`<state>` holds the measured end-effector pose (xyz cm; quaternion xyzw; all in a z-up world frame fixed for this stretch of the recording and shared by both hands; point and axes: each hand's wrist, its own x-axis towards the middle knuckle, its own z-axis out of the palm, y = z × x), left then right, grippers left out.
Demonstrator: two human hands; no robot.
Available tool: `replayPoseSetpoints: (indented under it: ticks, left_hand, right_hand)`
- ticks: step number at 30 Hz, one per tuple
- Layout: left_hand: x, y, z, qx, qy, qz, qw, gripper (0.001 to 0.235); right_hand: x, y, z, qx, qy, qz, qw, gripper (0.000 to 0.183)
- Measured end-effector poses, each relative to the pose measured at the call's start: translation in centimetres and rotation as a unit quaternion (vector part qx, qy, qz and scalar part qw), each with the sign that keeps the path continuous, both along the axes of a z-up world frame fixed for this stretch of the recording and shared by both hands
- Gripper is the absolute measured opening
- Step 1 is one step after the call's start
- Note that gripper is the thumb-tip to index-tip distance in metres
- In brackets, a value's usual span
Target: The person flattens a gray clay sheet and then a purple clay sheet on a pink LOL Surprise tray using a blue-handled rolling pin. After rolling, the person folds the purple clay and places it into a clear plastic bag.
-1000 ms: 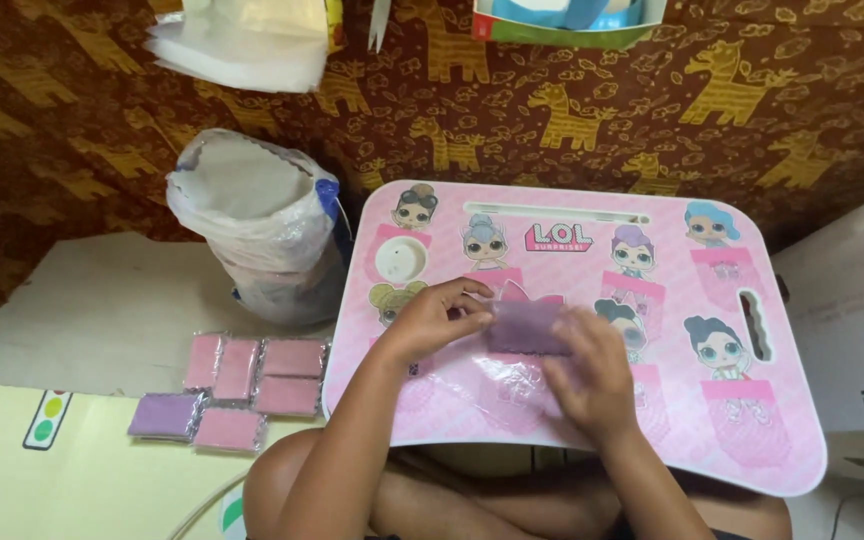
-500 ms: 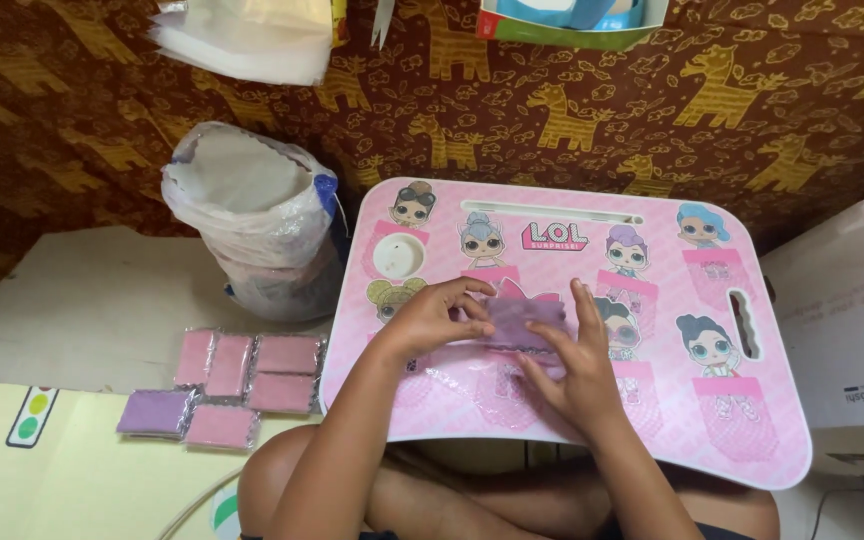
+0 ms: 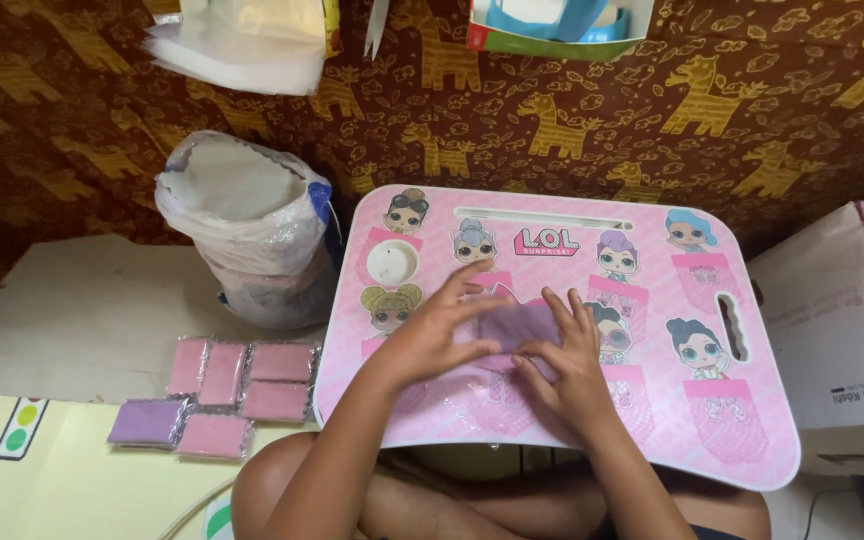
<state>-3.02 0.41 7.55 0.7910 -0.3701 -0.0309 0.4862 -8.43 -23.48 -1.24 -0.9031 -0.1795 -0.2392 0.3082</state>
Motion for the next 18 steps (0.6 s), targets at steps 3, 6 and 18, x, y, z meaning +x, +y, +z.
replayPoseSetpoints:
  ticks: [3,6,18]
  left_hand:
    - [-0.7,-0.1,0.7,0.077,-0.078,-0.014,0.994,0.038]
    - [-0.5,0.3,-1.3,0.092,-0.059,-0.009,0.994,0.028]
    - [-2.0,2.4,-2.1,-0.011,0.078,-0.022,0.997,0.015]
  right_hand:
    - [-0.1,0.1,0.0,-0.008,-0.004,0.007,1.000,0.009]
    - [-0.3,0.1,-0.3,-0.034,-0.019,0.012,0.999,0.010]
    - [0.9,-1.9,2.3,0.162,0.120,-0.085,0.976,0.040]
